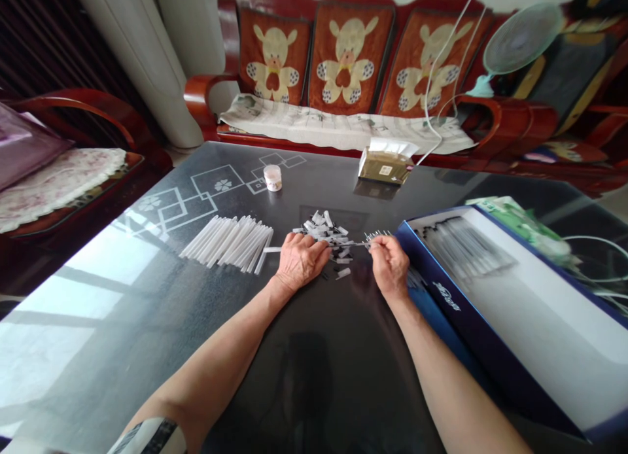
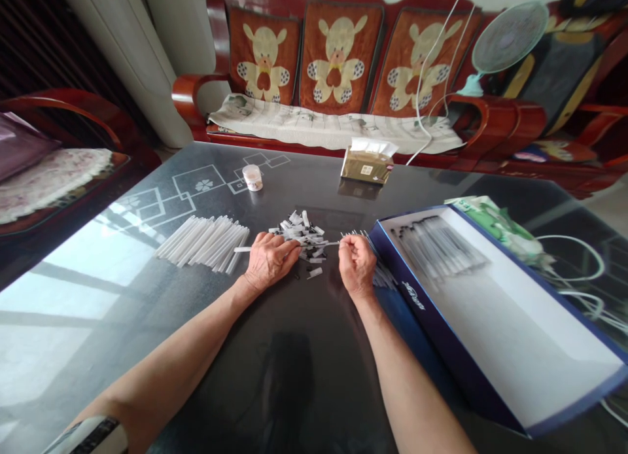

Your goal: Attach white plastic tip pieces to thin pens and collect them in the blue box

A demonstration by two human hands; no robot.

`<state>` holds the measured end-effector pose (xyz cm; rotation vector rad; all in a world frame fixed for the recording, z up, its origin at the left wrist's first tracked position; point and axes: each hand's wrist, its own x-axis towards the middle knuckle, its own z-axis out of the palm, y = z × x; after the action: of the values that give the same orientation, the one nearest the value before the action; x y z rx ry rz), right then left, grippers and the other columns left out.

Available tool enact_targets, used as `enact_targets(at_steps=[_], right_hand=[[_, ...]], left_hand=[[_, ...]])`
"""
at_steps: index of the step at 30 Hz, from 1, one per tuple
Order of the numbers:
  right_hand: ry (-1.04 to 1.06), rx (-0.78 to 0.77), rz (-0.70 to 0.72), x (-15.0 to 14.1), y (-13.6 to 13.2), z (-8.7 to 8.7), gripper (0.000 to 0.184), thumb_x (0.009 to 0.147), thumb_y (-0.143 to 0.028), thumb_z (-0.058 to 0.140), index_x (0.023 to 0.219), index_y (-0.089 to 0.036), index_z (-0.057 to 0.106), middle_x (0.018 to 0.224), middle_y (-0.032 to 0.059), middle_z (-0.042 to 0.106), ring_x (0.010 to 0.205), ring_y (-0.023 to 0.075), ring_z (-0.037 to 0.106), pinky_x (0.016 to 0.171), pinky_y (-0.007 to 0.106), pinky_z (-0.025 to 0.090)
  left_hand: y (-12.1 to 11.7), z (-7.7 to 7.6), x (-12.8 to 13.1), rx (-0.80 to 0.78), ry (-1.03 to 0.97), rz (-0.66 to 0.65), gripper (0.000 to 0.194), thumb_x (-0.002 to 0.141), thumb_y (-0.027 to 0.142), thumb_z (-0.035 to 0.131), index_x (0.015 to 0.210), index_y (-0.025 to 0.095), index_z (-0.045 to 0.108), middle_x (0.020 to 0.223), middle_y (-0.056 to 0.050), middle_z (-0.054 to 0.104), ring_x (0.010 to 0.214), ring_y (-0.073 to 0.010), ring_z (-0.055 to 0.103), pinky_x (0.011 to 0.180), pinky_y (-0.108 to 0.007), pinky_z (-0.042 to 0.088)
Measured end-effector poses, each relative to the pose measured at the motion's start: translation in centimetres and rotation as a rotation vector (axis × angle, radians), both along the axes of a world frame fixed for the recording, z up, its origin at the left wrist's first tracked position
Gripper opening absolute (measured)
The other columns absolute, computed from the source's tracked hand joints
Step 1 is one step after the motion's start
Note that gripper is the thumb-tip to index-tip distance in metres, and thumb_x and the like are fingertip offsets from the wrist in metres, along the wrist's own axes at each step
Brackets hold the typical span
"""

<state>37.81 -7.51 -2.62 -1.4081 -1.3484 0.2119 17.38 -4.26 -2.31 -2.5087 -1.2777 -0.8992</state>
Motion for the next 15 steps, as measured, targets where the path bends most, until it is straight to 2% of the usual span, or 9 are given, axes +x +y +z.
enact_targets(at_steps=[2, 4, 7, 10, 12, 13, 15], right_hand=[[-0.047, 0.05, -0.065, 0.2, 0.1, 0.0, 0.012, 0.084, -0.028, 0.053, 0.087, -0.018, 0.06, 0.087, 0.0066, 0.063, 0.078, 0.0185, 0.062, 0.066, 0.031, 0.053], [-0.187, 0.137, -0.063, -0.1, 0.1, 0.1, 0.024, 0.083, -0.029, 0.054, 0.103, -0.017, 0.06, 0.107, 0.0128, 0.062, 0.098, 0.0244, 0.061, 0.079, 0.038, 0.054], [-0.426, 0.21, -0.027, -0.8, -0.2, 0.4, 0.05, 0.084, -0.03, 0.055, 0.13, -0.015, 0.047, 0.131, 0.0185, 0.051, 0.124, 0.0316, 0.048, 0.102, 0.051, 0.041], [-0.534, 0.192, -0.098, -1.4, -0.5, 0.7, 0.061, 0.086, -0.033, 0.054, 0.141, -0.013, 0.035, 0.142, 0.0215, 0.041, 0.134, 0.0353, 0.037, 0.107, 0.057, 0.032], [-0.567, 0.174, -0.131, -1.7, -0.7, 0.8, 0.062, 0.087, -0.033, 0.054, 0.142, -0.011, 0.034, 0.145, 0.0226, 0.039, 0.136, 0.0361, 0.033, 0.108, 0.057, 0.029], [-0.59, 0.162, -0.109, -2.0, -0.9, 0.8, 0.059, 0.088, -0.031, 0.053, 0.141, -0.012, 0.037, 0.143, 0.0217, 0.042, 0.135, 0.0351, 0.035, 0.108, 0.057, 0.028], [-0.651, 0.127, 0.022, -2.6, -1.1, 0.7, 0.045, 0.09, -0.026, 0.051, 0.134, -0.016, 0.047, 0.13, 0.0163, 0.057, 0.127, 0.0303, 0.046, 0.109, 0.054, 0.028]], left_hand=[[0.3, 0.0, -0.3, 0.024, 0.0, 0.0, 0.032, 0.094, 0.041, 0.045, 0.085, 0.025, 0.071, 0.065, -0.003, 0.056, 0.069, -0.0187, 0.05, 0.075, -0.036, 0.03], [0.5, 0.1, -0.4, 0.037, 0.006, -0.01, 0.031, 0.094, 0.039, 0.046, 0.083, 0.025, 0.07, 0.065, -0.003, 0.056, 0.069, -0.0185, 0.05, 0.075, -0.036, 0.03], [0.7, 0.2, -0.4, 0.038, 0.009, -0.008, 0.031, 0.094, 0.038, 0.046, 0.08, 0.024, 0.07, 0.064, -0.002, 0.055, 0.068, -0.018, 0.049, 0.074, -0.035, 0.03], [0.8, 0.2, -0.4, 0.037, 0.013, -0.011, 0.032, 0.094, 0.037, 0.045, 0.079, 0.023, 0.07, 0.064, -0.003, 0.055, 0.068, -0.018, 0.049, 0.075, -0.035, 0.03], [0.7, 0.2, -0.3, 0.034, 0.018, -0.037, 0.031, 0.094, 0.038, 0.045, 0.081, 0.023, 0.071, 0.065, -0.003, 0.056, 0.069, -0.0185, 0.049, 0.076, -0.036, 0.031], [0.7, 0.2, -0.3, 0.029, 0.023, -0.058, 0.031, 0.093, 0.038, 0.046, 0.084, 0.024, 0.071, 0.066, -0.004, 0.057, 0.069, -0.0188, 0.049, 0.076, -0.036, 0.031], [0.6, 0.2, -0.2, 0.013, 0.033, -0.103, 0.03, 0.093, 0.039, 0.046, 0.088, 0.024, 0.072, 0.067, -0.004, 0.058, 0.07, -0.0194, 0.05, 0.076, -0.036, 0.031]])
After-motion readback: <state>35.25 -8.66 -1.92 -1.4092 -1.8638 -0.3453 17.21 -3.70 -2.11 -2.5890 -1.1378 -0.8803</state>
